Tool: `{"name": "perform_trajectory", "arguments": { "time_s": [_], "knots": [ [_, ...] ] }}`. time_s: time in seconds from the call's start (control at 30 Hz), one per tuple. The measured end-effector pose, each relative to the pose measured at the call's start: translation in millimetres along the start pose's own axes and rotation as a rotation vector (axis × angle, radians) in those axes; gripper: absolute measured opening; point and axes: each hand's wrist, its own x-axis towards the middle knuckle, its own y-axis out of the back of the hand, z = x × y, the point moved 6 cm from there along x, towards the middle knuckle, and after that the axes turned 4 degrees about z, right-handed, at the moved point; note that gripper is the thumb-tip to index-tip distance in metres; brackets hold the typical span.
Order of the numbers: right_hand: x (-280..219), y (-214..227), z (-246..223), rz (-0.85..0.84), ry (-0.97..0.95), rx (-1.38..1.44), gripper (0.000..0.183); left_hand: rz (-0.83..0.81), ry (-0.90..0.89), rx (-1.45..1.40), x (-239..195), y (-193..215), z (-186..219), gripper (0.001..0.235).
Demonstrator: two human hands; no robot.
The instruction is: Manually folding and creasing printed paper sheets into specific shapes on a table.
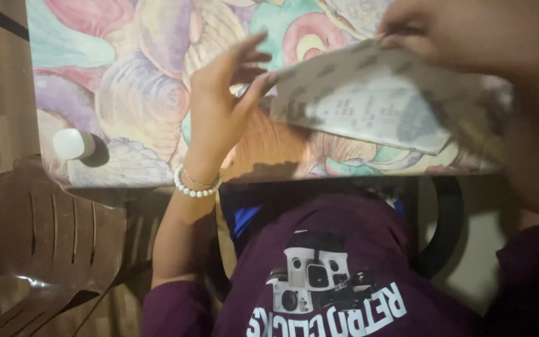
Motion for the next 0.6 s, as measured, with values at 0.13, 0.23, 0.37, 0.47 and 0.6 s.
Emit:
{"name": "perform_trajectory", "arguments": {
  "time_s": [0.13,0.23,0.37,0.47,0.6],
  "knots": [
    [13.6,-8.2,-17.2,-0.214,-0.216,0.056,0.027,-0.040,0.030,0.053,-8.0,-12.9,-20.8,0.020],
    [12.1,-9.9,-25.1,-0.233,-0.301,0.054,0.026,-0.047,0.012,0.179,-13.1,-19.7,-27.5,0.011],
    [-25.3,2.2,-67.7,0.315,-0.074,-0.518,0.028,0.011,-0.037,0.319,-25.7,-26.1,-37.5,0.018],
    [-68.8,-33.8,-132.1,0.640,0.455,-0.224,0.014,0.032,-0.018,0.322,-31.5,-25.1,-36.8,0.021],
    [-89.4,-63.7,-148.0,0.527,0.356,0.090,0.025,0.047,-0.067,0.297,-27.5,-24.4,-24.9,0.011]
  ]
}}
